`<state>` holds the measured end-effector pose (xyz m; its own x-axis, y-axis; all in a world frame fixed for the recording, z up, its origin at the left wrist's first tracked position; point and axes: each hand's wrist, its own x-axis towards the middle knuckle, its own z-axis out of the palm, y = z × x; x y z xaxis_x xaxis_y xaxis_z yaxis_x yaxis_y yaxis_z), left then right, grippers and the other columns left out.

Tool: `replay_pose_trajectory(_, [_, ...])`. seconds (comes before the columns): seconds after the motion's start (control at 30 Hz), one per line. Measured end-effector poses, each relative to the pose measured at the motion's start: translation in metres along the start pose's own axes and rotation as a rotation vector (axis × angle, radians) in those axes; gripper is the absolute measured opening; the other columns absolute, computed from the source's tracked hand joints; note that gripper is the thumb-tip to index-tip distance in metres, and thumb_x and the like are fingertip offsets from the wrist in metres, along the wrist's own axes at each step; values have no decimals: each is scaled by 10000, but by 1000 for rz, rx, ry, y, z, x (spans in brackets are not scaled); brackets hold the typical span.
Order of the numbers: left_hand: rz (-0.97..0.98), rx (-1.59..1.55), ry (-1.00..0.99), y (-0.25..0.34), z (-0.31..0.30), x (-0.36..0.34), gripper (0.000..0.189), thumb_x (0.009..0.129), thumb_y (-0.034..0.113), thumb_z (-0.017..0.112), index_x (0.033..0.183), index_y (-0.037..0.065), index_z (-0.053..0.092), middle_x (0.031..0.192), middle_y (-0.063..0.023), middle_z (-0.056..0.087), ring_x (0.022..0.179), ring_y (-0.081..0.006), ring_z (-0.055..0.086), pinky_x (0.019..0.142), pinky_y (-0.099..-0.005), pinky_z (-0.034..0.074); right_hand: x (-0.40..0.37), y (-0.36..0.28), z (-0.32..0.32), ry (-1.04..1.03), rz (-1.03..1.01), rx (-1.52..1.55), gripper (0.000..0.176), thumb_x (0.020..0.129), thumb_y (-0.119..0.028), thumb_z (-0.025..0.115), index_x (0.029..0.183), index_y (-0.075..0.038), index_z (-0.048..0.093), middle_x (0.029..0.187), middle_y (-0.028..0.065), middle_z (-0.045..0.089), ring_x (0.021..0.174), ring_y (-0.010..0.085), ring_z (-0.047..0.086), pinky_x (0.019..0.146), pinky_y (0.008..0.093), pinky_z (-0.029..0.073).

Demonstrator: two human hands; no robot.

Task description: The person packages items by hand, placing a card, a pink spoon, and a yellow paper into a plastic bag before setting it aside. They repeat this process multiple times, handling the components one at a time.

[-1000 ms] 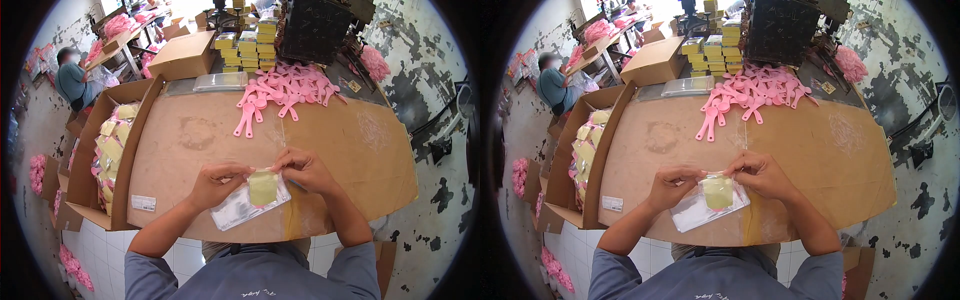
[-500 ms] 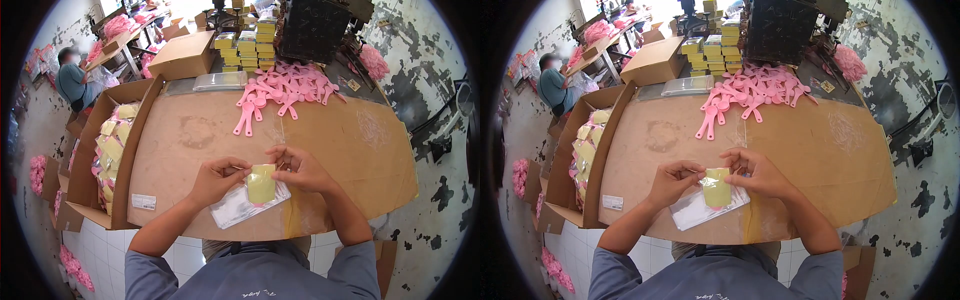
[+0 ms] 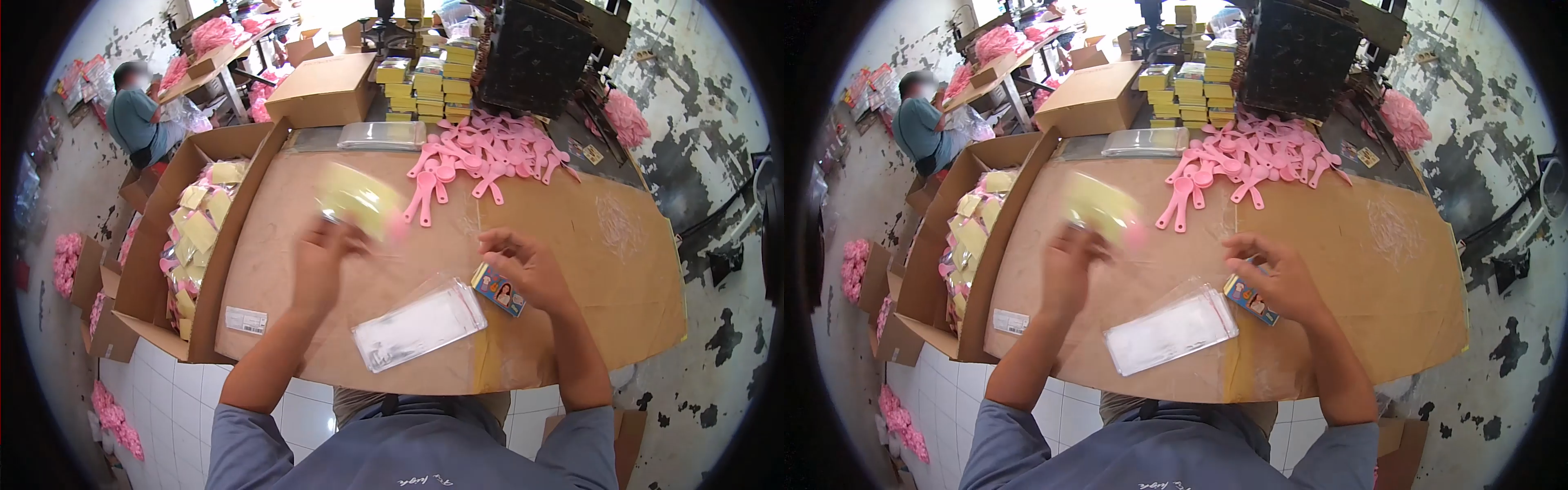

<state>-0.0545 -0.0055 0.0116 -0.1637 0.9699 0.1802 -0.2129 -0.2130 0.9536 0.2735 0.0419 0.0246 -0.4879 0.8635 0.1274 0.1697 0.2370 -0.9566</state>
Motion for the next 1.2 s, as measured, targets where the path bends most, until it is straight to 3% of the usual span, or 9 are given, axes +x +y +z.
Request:
replay_pose_trajectory(0.03, [216, -148, 208, 1, -8, 10, 320, 1076, 249, 579, 1252, -11, 639, 1100, -114, 731, 942, -199, 725, 769, -316, 587, -1, -5, -10, 8, 17, -122, 291, 952, -155, 726, 1214, -33, 692, 1051, 46, 689, 960, 134, 649, 841, 308, 523])
replay_pose_trajectory(0.13, [235, -423, 440, 33, 1, 21, 295, 1085, 219, 549, 1273, 16, 653, 1118, -75, 718, 1021, -158, 681, 817, -305, 550, -5, -11, -28, 19, 13, -517, 332, 902, -197, 766, 1189, -40, 710, 1050, 85, 678, 971, 194, 654, 847, 343, 526])
replay_pose_trajectory(0.3, [-45, 566, -212, -12, 20, -5, 323, 911, 225, 786, 1187, 71, 719, 975, -26, 688, 879, -111, 635, 732, -269, 502, -16, -2, -43, -123, 122, -717, 371, 839, -223, 818, 1130, -23, 705, 1036, 116, 656, 971, 256, 652, 841, 373, 526])
replay_pose_trajectory(0.4, [286, 998, -475, -24, 41, -27, 291, 866, 202, 817, 1119, 80, 740, 919, -35, 667, 808, -145, 644, 735, -286, 510, -17, 2, -43, -140, 185, -600, 328, 823, -173, 832, 1074, -14, 693, 986, 110, 665, 936, 230, 659, 818, 358, 534])
replay_pose_trajectory(0.5, [362, 983, -491, -32, 43, -27, 247, 851, 174, 824, 1055, 61, 745, 855, -57, 643, 731, -179, 630, 700, -299, 518, -13, 4, -47, -123, 243, -500, 278, 821, -98, 829, 1039, -7, 682, 930, 89, 684, 868, 195, 657, 786, 339, 536])
replay_pose_trajectory(0.7, [-36, 706, -422, -25, 46, -26, 172, 869, 154, 809, 956, 42, 712, 808, -54, 662, 674, -163, 609, 654, -317, 502, -12, 10, -52, -17, 185, -473, 180, 869, -45, 781, 1018, -7, 687, 877, 54, 712, 809, 140, 650, 745, 302, 528])
replay_pose_trajectory(0.8, [-107, 703, -451, -16, 44, -24, 128, 928, 106, 774, 997, 28, 699, 882, -30, 723, 752, -86, 649, 699, -272, 533, -11, -5, -45, 9, 109, -424, 143, 911, -65, 750, 1031, -9, 696, 889, 54, 724, 814, 128, 664, 737, 295, 531])
replay_pose_trajectory(1.0, [-352, -41, -530, -25, 40, -23, 253, 996, 85, 704, 1194, -43, 614, 985, -112, 767, 906, -136, 729, 801, -282, 577, -10, -9, 3, 42, -50, -275, 178, 944, -75, 730, 1100, 3, 691, 905, 63, 732, 805, 108, 675, 736, 285, 539])
replay_pose_trajectory(1.2, [-412, 37, -493, -17, 44, -24, 354, 975, 43, 715, 1290, -35, 571, 1008, -141, 779, 941, -152, 745, 853, -270, 572, -12, -13, 15, 71, -24, -33, 275, 929, -44, 732, 1191, 12, 668, 889, 88, 721, 794, 128, 676, 714, 295, 538])
